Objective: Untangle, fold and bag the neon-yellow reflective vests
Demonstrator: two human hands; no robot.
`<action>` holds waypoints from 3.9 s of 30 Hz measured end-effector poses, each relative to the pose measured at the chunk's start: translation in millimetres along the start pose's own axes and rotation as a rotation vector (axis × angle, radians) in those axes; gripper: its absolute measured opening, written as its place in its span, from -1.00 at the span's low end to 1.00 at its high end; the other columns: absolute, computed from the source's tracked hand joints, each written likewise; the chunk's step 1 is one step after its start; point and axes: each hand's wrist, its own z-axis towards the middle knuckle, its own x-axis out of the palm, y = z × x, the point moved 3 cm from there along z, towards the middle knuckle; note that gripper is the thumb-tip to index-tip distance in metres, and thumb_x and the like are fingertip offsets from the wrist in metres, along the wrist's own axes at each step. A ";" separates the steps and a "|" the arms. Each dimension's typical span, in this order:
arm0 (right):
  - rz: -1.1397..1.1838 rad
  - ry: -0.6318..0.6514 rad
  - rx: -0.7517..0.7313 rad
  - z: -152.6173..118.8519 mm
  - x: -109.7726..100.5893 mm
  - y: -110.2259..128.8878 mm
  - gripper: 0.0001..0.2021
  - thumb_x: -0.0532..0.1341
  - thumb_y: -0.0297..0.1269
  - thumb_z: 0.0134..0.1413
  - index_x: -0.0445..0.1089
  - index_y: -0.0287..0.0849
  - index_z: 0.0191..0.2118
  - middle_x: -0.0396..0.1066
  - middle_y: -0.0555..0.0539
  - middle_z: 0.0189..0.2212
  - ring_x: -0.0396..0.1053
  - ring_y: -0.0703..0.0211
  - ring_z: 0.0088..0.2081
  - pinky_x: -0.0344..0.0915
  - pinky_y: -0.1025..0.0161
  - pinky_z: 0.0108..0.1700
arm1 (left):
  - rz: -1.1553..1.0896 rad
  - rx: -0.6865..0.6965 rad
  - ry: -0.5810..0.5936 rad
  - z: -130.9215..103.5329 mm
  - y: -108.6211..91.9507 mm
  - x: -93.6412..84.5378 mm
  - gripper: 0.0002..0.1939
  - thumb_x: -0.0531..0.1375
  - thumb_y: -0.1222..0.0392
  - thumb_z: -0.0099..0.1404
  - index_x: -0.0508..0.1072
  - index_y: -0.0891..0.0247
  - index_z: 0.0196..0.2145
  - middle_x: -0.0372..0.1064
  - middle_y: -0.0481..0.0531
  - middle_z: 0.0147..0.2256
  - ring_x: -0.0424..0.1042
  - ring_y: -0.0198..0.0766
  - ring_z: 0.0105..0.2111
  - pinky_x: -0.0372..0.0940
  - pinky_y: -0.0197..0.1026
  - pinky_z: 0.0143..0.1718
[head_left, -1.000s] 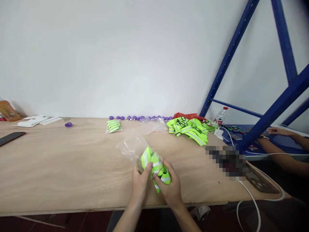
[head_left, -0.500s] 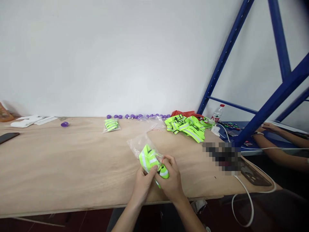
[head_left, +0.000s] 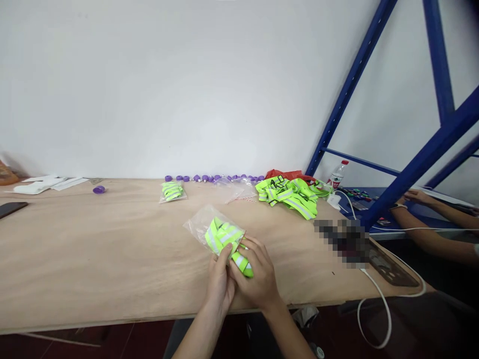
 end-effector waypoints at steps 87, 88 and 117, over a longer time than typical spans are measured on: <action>0.028 0.090 -0.282 1.1 -3.5 5.9 -0.81 0.10 -0.49 0.27 0.45 -0.21 -0.16 0.35 -0.14 -0.36 0.33 0.13 -0.31 0.36 0.23 -0.28 | 0.159 0.120 0.064 -9.7 -32.3 2.9 -0.51 0.53 0.09 -0.03 0.54 0.33 -0.17 0.58 0.04 -0.31 0.55 -0.21 -0.38 0.41 -0.27 -0.36; 0.007 0.071 -0.260 1.5 -2.4 5.6 -0.81 0.09 -0.50 0.27 0.45 -0.20 -0.23 0.32 -0.12 -0.39 0.30 0.14 -0.34 0.33 0.24 -0.31 | 0.164 0.134 0.067 -10.2 -30.3 2.4 -0.52 0.53 0.09 -0.04 0.55 0.34 -0.20 0.58 0.04 -0.31 0.54 -0.23 -0.38 0.41 -0.28 -0.35; 0.324 0.347 0.062 0.8 -13.8 -23.5 -0.61 0.34 -0.34 0.05 0.31 -0.07 0.01 0.38 -0.14 -0.01 0.43 0.05 -0.01 0.43 0.21 -0.07 | 0.297 -0.048 0.162 -14.6 -33.6 -18.9 -0.21 0.50 0.13 0.00 0.35 0.31 0.16 0.54 0.15 -0.20 0.55 -0.03 -0.24 0.43 -0.11 -0.23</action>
